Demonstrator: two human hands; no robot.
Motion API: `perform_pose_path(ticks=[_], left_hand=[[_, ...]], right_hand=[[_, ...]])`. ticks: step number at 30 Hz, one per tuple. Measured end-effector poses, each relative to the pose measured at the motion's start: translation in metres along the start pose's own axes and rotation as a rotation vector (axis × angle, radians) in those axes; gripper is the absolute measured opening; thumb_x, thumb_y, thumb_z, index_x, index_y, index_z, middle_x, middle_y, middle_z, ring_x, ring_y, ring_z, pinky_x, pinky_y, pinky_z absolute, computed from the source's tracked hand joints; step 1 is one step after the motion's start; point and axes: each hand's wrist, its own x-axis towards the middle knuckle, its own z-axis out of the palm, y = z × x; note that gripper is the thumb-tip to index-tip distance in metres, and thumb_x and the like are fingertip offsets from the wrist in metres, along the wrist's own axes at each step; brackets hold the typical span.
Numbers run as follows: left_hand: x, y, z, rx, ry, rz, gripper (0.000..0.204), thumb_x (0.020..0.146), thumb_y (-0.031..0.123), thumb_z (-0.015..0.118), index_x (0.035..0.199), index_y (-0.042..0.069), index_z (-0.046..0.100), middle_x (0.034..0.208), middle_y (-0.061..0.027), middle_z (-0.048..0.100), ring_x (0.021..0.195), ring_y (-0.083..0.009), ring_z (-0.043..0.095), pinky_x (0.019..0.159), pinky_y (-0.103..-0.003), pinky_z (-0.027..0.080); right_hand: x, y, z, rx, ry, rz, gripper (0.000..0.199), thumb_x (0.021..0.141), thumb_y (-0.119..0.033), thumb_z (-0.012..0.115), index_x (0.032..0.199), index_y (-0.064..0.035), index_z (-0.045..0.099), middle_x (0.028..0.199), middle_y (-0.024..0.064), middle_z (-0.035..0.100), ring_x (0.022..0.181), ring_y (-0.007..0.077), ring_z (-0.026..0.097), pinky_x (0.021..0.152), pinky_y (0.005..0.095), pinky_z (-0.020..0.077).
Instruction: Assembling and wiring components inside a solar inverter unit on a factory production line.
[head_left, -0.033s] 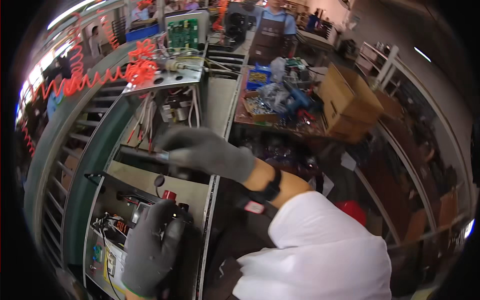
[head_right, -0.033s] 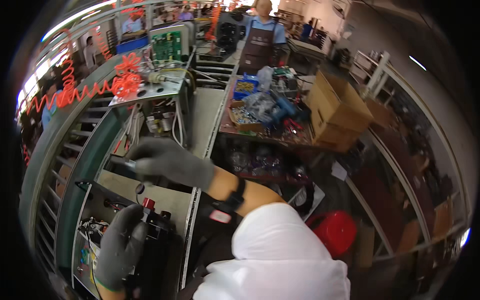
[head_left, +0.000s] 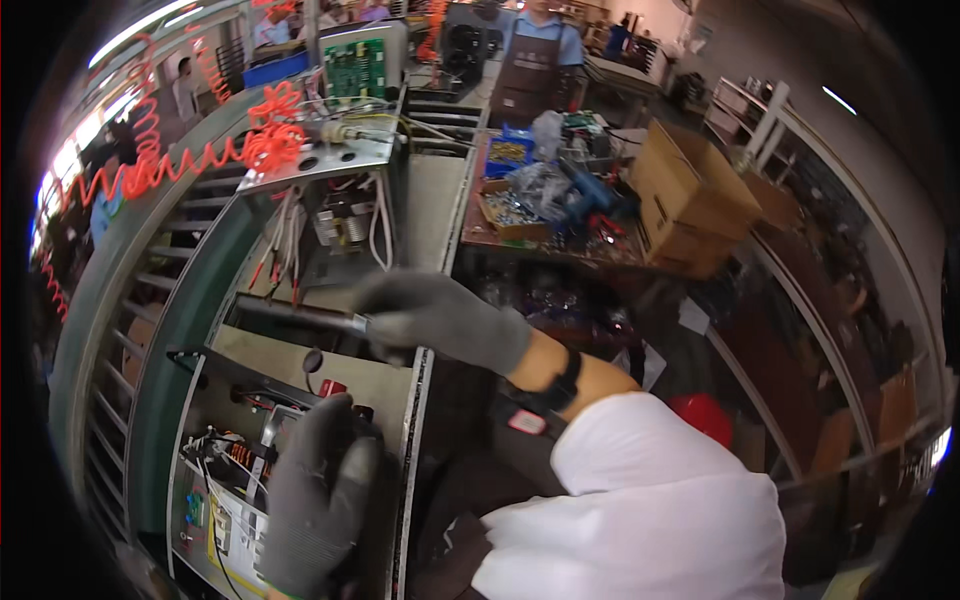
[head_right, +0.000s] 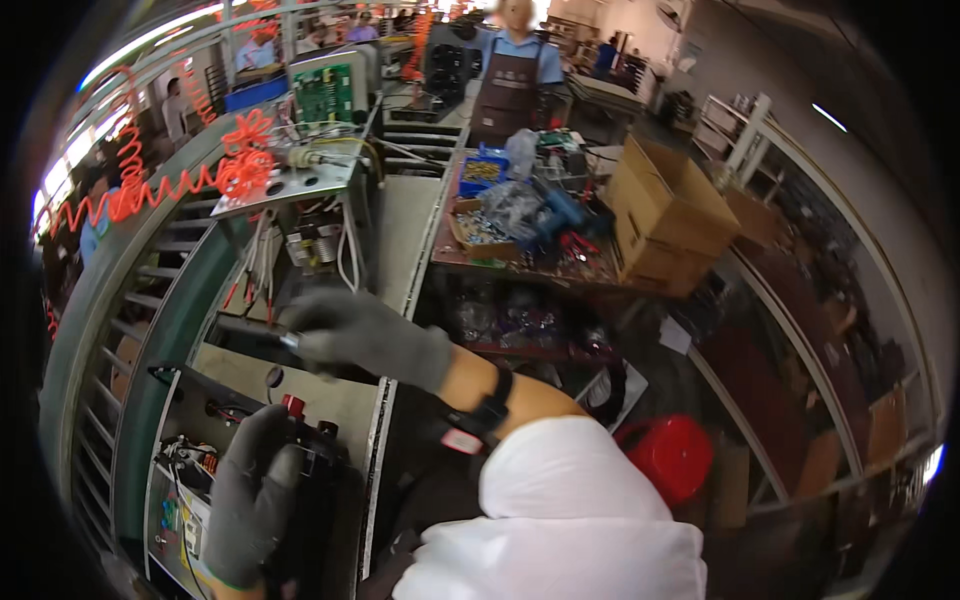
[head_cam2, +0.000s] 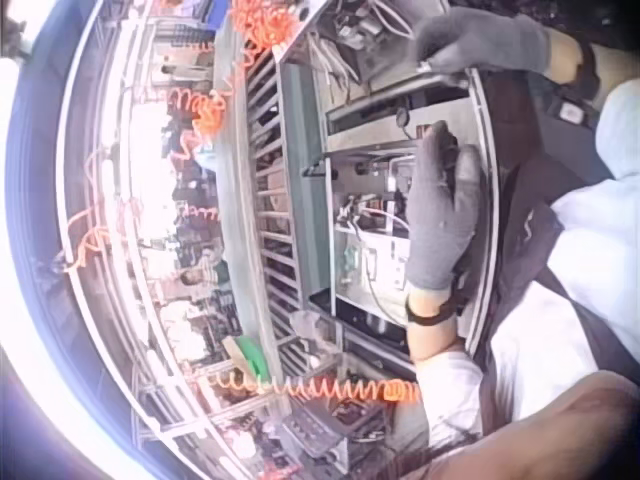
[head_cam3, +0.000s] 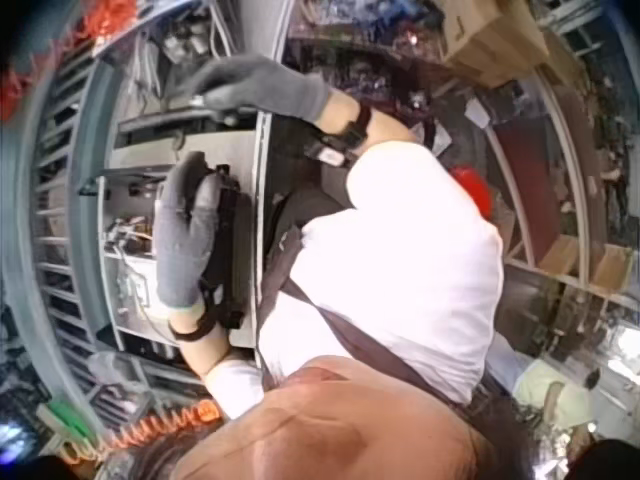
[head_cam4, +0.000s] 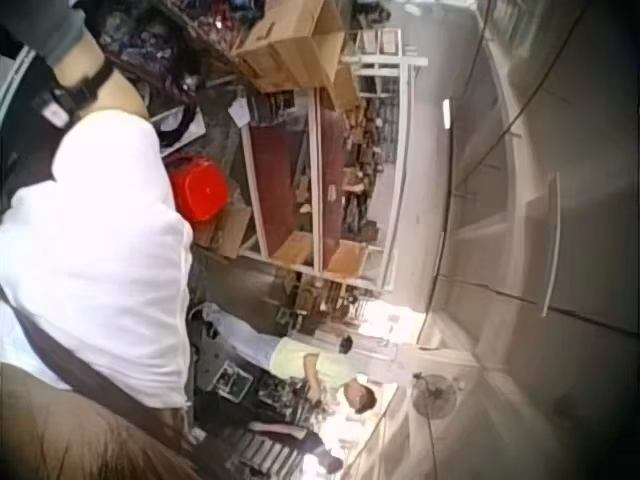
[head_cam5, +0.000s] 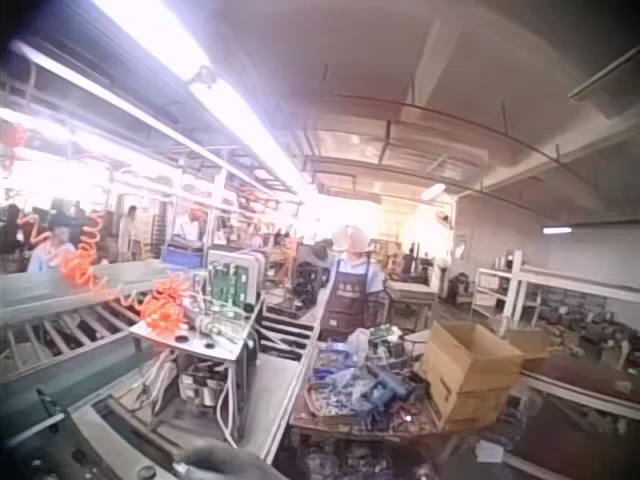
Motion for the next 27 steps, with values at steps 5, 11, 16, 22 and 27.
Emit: perform_pose_path(ticks=[5, 11, 16, 22, 27], left_hand=[[-0.01, -0.035, 0.085, -0.468, -0.206, -0.185, 0.04, 0.09, 0.02, 0.055, 0.123, -0.002, 0.048, 0.101, -0.0092, 0.059, 0.089, -0.0138, 0.057, 0.08, -0.026, 0.046], [-0.023, -0.093, 0.14, -0.656, -0.211, -0.42, 0.033, 0.086, 0.02, 0.061, 0.108, -0.005, 0.057, 0.093, -0.0084, 0.063, 0.075, -0.0118, 0.06, 0.065, -0.024, 0.05], [-0.009, -0.117, 0.159, -0.724, -0.115, -0.598, 0.028, 0.083, 0.019, 0.064, 0.1, -0.004, 0.06, 0.085, -0.0067, 0.064, 0.068, -0.0112, 0.059, 0.06, -0.024, 0.049], [0.06, -0.144, 0.203, -0.677, 0.004, -0.742, 0.026, 0.084, 0.02, 0.063, 0.097, -0.003, 0.061, 0.073, -0.0046, 0.062, 0.059, -0.0105, 0.057, 0.052, -0.023, 0.045], [0.146, -0.155, 0.247, -0.666, 0.126, -0.709, 0.024, 0.084, 0.018, 0.062, 0.101, 0.0, 0.06, 0.076, -0.0047, 0.062, 0.063, -0.0112, 0.058, 0.053, -0.023, 0.045]], right_hand=[[-0.13, 0.054, 0.0, -0.584, 0.234, -0.012, 0.026, 0.076, -0.018, 0.07, 0.096, -0.0055, 0.061, 0.083, 0.0049, 0.062, 0.073, 0.0127, 0.06, 0.065, 0.0273, 0.0498], [-0.171, 0.09, 0.013, -0.659, 0.126, 0.306, 0.031, 0.068, -0.017, 0.068, 0.095, -0.0061, 0.056, 0.084, 0.0099, 0.059, 0.077, 0.0219, 0.061, 0.068, 0.0328, 0.05], [-0.164, 0.129, -0.02, -0.529, -0.027, 0.324, 0.032, 0.068, -0.015, 0.066, 0.097, -0.007, 0.055, 0.087, 0.0106, 0.057, 0.078, 0.023, 0.06, 0.071, 0.0345, 0.049], [-0.125, 0.16, -0.103, -0.616, -0.196, 0.398, 0.027, 0.07, -0.016, 0.063, 0.094, -0.0066, 0.054, 0.089, 0.0124, 0.058, 0.08, 0.0288, 0.059, 0.07, 0.0396, 0.0469], [-0.091, 0.176, -0.207, -0.429, -0.231, 0.491, 0.027, 0.074, -0.017, 0.063, 0.099, -0.0075, 0.057, 0.088, 0.009, 0.06, 0.08, 0.0224, 0.06, 0.072, 0.0354, 0.0486]])
